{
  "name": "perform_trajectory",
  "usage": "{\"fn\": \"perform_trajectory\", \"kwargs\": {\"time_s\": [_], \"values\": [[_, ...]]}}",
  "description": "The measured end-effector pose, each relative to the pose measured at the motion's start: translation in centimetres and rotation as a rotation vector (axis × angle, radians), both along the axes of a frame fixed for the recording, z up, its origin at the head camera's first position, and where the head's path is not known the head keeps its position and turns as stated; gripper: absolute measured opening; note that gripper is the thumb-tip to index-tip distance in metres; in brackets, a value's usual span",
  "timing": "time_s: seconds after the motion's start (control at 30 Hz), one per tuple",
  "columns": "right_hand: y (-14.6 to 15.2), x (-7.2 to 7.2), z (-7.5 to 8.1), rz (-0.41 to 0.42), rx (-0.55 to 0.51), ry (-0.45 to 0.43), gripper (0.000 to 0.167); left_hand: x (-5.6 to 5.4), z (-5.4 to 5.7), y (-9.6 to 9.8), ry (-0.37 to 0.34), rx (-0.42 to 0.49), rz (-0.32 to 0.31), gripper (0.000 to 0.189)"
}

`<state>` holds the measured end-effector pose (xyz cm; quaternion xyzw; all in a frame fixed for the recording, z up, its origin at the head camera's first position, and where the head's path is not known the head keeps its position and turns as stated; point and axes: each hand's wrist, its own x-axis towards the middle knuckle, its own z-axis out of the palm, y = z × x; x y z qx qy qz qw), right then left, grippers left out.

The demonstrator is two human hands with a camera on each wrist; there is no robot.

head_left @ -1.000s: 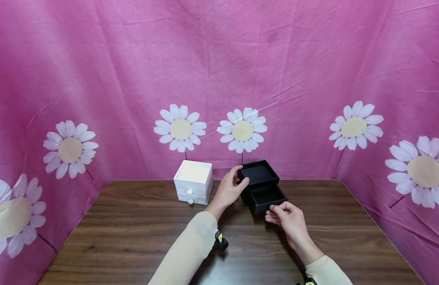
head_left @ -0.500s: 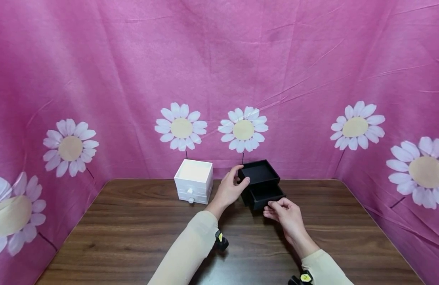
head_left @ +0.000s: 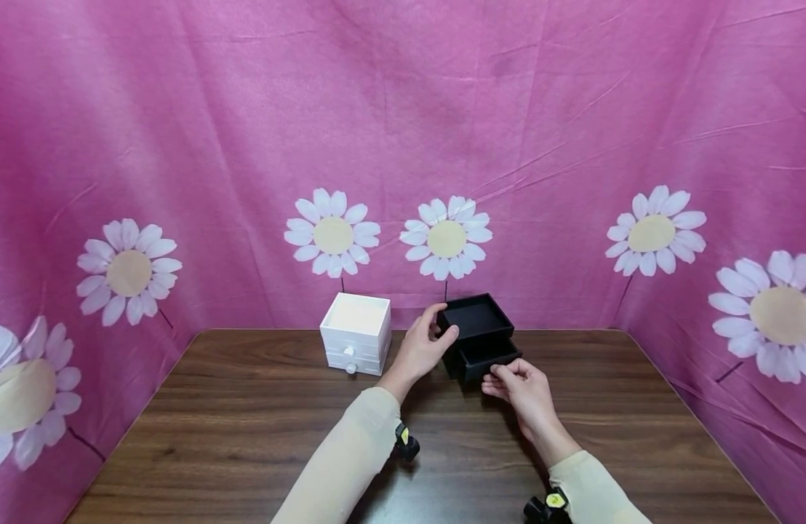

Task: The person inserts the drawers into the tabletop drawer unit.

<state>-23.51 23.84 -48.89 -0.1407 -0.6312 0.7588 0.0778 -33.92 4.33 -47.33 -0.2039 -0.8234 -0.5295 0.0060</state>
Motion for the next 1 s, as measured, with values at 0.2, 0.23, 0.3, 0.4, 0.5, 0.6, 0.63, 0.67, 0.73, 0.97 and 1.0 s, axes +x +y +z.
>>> {"fn": "perform_trajectory", "kwargs": {"time_s": [0.2, 0.23, 0.3, 0.4, 0.5, 0.6, 0.63, 0.67, 0.73, 0.97, 1.0], "values": [[-0.1, -0.2, 0.1, -0.005, -0.003, 0.007, 0.027, -0.1, 0.2, 0.0, 0.0, 0.007, -0.006, 0.057], [-0.1, -0.2, 0.1, -0.006, -0.002, 0.006, 0.026, -0.1, 0.2, 0.0, -0.001, 0.007, -0.007, 0.057], [-0.1, -0.3, 0.2, -0.005, 0.002, 0.005, 0.026, -0.1, 0.2, 0.0, -0.003, 0.009, -0.011, 0.057], [-0.1, -0.6, 0.2, -0.004, 0.002, 0.003, 0.025, 0.0, 0.3, 0.1, -0.004, 0.006, -0.014, 0.057], [-0.2, -0.9, 0.2, -0.004, 0.0, 0.007, 0.024, -0.1, 0.3, 0.1, -0.001, 0.006, -0.013, 0.057], [-0.3, -1.3, 0.2, -0.008, -0.003, 0.016, 0.023, -0.2, 0.3, 0.1, 0.002, 0.008, -0.009, 0.057], [-0.3, -1.5, 0.2, -0.009, -0.004, 0.018, 0.023, -0.2, 0.3, 0.1, 0.003, 0.008, -0.007, 0.057], [-0.3, -1.6, 0.2, -0.009, -0.003, 0.019, 0.023, -0.2, 0.3, 0.1, 0.003, 0.008, -0.005, 0.057], [-0.4, -1.8, 0.2, -0.009, -0.004, 0.02, 0.023, -0.3, 0.3, 0.1, 0.003, 0.004, -0.003, 0.058], [-0.7, -2.1, -0.3, -0.011, -0.012, 0.032, 0.022, 0.0, 0.1, 0.0, -0.003, 0.0, -0.005, 0.058], [-0.7, -2.1, -0.3, -0.01, -0.014, 0.035, 0.021, 0.0, 0.0, -0.1, -0.003, 0.0, -0.004, 0.058]]}}
